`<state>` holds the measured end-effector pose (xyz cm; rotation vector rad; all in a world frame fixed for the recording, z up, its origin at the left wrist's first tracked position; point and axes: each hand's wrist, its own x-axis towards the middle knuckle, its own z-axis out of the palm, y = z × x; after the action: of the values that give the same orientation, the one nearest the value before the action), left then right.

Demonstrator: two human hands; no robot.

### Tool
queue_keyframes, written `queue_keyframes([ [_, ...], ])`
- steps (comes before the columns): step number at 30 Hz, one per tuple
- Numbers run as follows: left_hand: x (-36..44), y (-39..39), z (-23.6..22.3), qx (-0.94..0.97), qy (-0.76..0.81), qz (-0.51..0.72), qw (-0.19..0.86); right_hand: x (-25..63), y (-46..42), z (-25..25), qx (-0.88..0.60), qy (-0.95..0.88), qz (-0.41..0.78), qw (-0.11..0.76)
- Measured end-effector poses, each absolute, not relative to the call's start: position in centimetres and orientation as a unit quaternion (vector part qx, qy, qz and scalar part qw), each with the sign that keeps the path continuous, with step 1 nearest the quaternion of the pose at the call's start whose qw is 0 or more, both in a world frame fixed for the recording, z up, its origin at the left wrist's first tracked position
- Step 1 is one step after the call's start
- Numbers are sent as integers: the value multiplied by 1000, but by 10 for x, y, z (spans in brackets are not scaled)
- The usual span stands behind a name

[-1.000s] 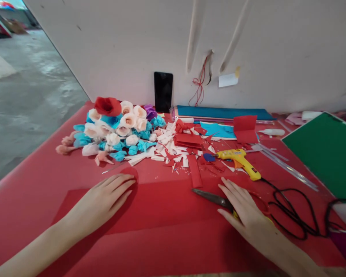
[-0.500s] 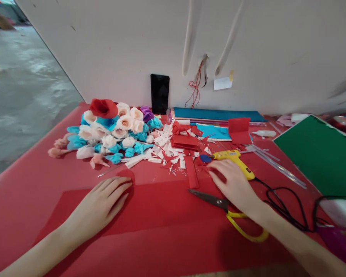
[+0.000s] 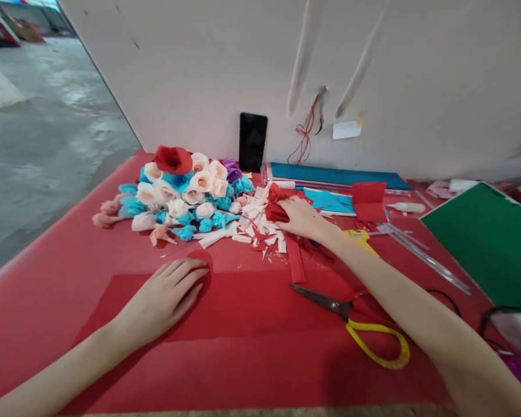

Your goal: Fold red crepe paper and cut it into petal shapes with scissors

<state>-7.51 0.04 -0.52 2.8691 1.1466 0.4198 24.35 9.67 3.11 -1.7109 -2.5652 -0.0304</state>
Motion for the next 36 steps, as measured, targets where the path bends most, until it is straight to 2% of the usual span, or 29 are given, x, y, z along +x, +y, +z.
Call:
queue_keyframes([
  [5, -73, 1, -2, 917, 375, 132, 15, 249, 93, 32, -554, -831, 19, 53],
  [9, -72, 0, 0, 918, 381, 109, 14, 257, 87, 36, -552, -824, 69, 103],
  [13, -70, 0, 7, 914, 394, 91, 45, 259, 70, 50, -567, -786, 136, 204],
  [16, -58, -2, 23, 892, 417, 151, 86, 252, 47, 66, -570, -737, 202, 303],
  [18, -42, -4, 41, 867, 429, 185, 174, 243, 29, 75, -552, -705, 272, 353],
  [21, -10, -4, 70, 800, 403, 220, 386, 228, 2, 84, -513, -664, 382, 387],
  [22, 1, -3, 78, 780, 395, 229, 428, 224, -5, 86, -493, -601, 469, 420],
  [25, 26, 1, 94, 775, 372, 226, 459, 217, -20, 92, -474, -507, 568, 444],
  [32, 30, 5, 96, 767, 420, 254, 413, 225, -36, 92, -493, -614, 456, 416],
  [36, 29, 3, 95, 754, 405, 253, 451, 226, -43, 88, -489, -630, 447, 406],
])
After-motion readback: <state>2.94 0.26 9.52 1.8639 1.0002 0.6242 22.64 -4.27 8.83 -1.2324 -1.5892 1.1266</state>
